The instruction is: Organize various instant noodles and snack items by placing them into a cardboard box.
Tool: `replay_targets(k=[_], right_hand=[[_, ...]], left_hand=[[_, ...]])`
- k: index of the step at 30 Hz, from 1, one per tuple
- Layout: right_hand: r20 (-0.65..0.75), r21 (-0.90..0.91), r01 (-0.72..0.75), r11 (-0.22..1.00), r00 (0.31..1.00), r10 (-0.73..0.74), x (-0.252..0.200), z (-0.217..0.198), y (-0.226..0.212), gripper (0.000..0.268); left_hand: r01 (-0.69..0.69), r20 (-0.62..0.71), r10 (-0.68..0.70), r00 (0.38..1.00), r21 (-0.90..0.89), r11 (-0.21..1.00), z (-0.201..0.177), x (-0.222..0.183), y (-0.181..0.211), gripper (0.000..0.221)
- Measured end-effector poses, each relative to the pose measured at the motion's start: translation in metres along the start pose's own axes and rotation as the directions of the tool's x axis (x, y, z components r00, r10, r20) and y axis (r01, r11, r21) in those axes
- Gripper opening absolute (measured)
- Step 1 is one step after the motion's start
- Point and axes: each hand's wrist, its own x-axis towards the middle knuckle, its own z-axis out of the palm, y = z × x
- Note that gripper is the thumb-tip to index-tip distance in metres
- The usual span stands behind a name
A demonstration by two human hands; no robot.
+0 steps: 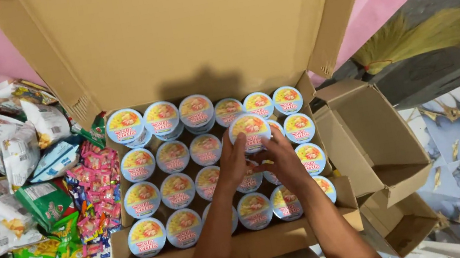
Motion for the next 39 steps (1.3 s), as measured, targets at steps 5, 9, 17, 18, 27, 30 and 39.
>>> replay_targets(k=[5, 9, 17, 18, 27, 30, 39], right_hand=[[-0.192, -0.182, 0.032, 0.983, 0.979, -0.067, 0.042, -0.001, 0.009, 0.05], [-0.353, -0.221, -0.006, 0.975, 0.932, -0.075, 0.092, -0.01, 0.02, 0.052], [-0.284, -0.166, 0.002, 0.986, 0.957, -0.05, 0.151, -0.025, 0.048, 0.045], [-0.302, -0.181, -0.012, 0.983, 0.952, -0.044, 0.156, -0.023, 0.049, 0.045], [-0.339, -0.288, -0.014, 0.957, 0.937, -0.088, 0.165, -0.015, 0.05, 0.046], [-0.334, -0.277, -0.005, 0.961, 0.938, -0.091, 0.162, -0.011, 0.046, 0.046], [-0.294, -0.245, 0.011, 0.97, 0.952, -0.085, 0.156, -0.004, 0.042, 0.048]], left_hand=[[0.218, -0.081, -0.238, 0.968, -0.2, 0.955, 0.009, 0.016, 0.026, 0.058], [0.205, -0.42, -0.18, 0.889, 0.015, 0.979, -0.004, 0.021, 0.0, 0.035], [-0.001, -0.231, 0.48, 0.846, 0.9, 0.435, -0.049, 0.031, 0.027, 0.029], [0.037, -0.145, 0.477, 0.867, 0.973, 0.228, -0.052, 0.037, 0.033, 0.034], [0.097, -0.184, 0.3, 0.936, 0.954, 0.283, -0.059, 0.055, 0.018, 0.037], [0.103, -0.172, 0.245, 0.954, 0.957, 0.271, -0.057, 0.054, 0.03, 0.042], [0.113, -0.166, 0.201, 0.965, 0.961, 0.251, -0.056, 0.052, 0.044, 0.052]])
